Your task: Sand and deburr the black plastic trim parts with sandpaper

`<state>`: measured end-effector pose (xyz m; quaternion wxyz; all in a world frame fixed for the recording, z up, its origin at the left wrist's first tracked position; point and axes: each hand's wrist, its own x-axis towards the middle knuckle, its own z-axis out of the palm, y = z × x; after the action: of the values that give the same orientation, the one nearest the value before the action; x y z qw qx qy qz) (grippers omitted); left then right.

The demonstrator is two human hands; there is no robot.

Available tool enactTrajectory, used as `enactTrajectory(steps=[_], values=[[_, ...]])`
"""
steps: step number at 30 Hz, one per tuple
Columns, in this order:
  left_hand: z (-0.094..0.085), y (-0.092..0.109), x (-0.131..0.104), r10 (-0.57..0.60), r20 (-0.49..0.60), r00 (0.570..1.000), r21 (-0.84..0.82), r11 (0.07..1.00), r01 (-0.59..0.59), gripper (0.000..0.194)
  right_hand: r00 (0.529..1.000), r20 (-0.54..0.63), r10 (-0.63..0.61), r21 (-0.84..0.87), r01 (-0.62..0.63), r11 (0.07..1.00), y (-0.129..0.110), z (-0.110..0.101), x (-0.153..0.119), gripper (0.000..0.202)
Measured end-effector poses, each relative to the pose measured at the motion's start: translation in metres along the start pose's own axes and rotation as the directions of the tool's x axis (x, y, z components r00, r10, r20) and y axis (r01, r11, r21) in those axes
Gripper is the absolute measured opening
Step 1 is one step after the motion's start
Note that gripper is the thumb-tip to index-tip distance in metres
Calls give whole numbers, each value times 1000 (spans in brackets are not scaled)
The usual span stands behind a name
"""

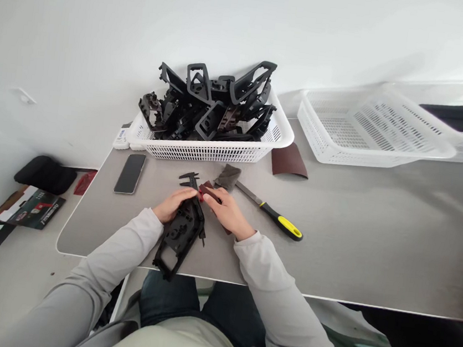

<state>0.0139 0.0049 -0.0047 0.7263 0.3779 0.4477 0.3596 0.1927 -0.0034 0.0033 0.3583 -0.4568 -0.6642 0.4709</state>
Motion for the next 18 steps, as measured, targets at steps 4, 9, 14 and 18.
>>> enactTrajectory(steps=[4, 9, 14, 18], values=[[-5, 2, -1, 1, 141, 990, -174, 984, 24, 35, 999, -25, 23, 26, -23, 999, 0, -3, 0, 39], [-9, -1, 2, -26, 134, 991, -148, 988, 46, 42, 998, -42, 41, 63, -39, 997, 1, -5, 0, 42], [-9, -6, 4, -26, 130, 991, -84, 996, 37, 39, 999, -20, 38, 66, -37, 997, 0, -6, -1, 41], [-12, -7, 4, -50, 145, 988, -68, 996, 60, 43, 1000, -4, 30, 56, -30, 998, 1, -6, -1, 39]])
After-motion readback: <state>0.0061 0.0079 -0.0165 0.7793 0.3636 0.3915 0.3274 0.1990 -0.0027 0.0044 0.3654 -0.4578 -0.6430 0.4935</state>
